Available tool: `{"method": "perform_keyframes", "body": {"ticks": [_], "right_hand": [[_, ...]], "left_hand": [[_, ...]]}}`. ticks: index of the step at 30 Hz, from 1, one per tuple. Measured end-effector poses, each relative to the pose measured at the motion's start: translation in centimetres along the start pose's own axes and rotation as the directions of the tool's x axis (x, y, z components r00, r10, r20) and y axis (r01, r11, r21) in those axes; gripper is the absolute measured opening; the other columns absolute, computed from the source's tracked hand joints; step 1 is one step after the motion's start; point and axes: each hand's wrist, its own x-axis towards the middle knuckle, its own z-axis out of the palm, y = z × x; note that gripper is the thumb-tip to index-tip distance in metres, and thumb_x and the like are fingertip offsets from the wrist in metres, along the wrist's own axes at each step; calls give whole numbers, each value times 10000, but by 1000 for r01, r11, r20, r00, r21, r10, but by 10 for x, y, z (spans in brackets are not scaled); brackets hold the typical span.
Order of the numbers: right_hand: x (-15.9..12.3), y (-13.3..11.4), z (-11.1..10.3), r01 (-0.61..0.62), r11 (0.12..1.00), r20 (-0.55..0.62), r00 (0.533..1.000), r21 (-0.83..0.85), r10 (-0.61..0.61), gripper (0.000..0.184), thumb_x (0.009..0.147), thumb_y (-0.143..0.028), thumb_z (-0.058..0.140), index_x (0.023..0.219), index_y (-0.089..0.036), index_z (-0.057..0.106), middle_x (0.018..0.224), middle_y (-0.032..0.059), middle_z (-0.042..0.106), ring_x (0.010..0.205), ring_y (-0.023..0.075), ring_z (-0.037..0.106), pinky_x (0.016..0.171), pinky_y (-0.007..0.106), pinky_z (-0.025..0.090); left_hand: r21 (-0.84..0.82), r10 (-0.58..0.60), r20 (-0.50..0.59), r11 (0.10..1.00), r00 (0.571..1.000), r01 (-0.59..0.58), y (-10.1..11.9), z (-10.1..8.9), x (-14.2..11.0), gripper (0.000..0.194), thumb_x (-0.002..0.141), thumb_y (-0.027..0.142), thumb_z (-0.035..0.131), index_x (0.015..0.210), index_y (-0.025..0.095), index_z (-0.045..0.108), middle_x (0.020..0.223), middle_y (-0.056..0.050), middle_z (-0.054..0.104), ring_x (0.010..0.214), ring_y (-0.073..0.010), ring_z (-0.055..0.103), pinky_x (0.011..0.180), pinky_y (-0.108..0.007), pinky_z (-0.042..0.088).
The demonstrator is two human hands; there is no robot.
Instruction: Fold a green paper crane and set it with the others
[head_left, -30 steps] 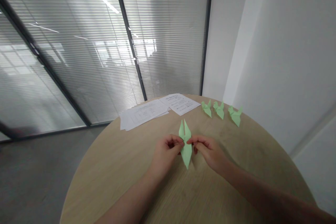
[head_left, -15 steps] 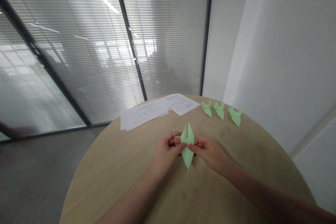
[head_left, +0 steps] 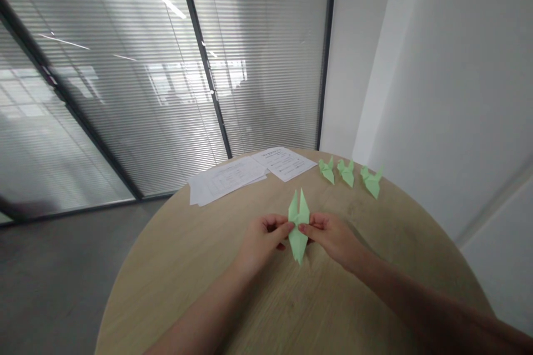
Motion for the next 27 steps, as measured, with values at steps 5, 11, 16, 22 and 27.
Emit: {"method": "perform_keyframes", "body": {"ticks": [5, 11, 16, 22, 27], "right_hand": [[0, 2, 2, -37, 993, 59, 998, 111, 31, 525, 720, -659, 842, 916, -180, 758, 902, 63, 771, 805, 210, 709, 784, 338, 565], [-3, -4, 2, -109, 982, 128, 988, 154, 89, 633, 691, -673, 867, 1003, -138, 739, 890, 71, 723, 756, 183, 654, 673, 286, 525], [-7, -4, 0, -195, 965, 266, 953, 177, 144, 559, 689, -593, 910, 963, -138, 735, 838, 39, 676, 720, 143, 606, 677, 252, 485], [-10, 0, 2, -234, 950, 335, 929, 205, 157, 532, 668, -573, 934, 897, -143, 721, 800, 31, 664, 694, 133, 593, 671, 243, 469], [-10, 1, 2, -241, 943, 339, 928, 231, 154, 544, 652, -584, 943, 897, -155, 715, 756, 9, 637, 636, 108, 544, 598, 215, 430]], "left_hand": [[59, 32, -35, 998, 999, -29, -3, 0, -1, 321, 749, 475, 768, 718, 157, 742, 642, -18, 659, 590, -121, 554, 558, -241, 463], [-4, 102, -22, 995, 995, -102, 7, -2, -3, 363, 785, 489, 769, 935, 159, 748, 769, -29, 679, 697, -154, 612, 577, -252, 502], [-97, 180, -20, 979, 984, -181, 19, -12, -5, 460, 800, 395, 774, 1205, 186, 710, 999, -65, 724, 795, -168, 655, 587, -251, 526], [-48, 244, 1, 969, 970, -244, 22, -18, -7, 285, 794, 342, 798, 1014, 168, 751, 877, -51, 714, 734, -149, 623, 593, -251, 527], [-67, 274, 53, 960, 960, -271, 25, -20, -8, 233, 777, 319, 815, 935, 174, 724, 809, -20, 679, 703, -135, 609, 603, -245, 520]]}}
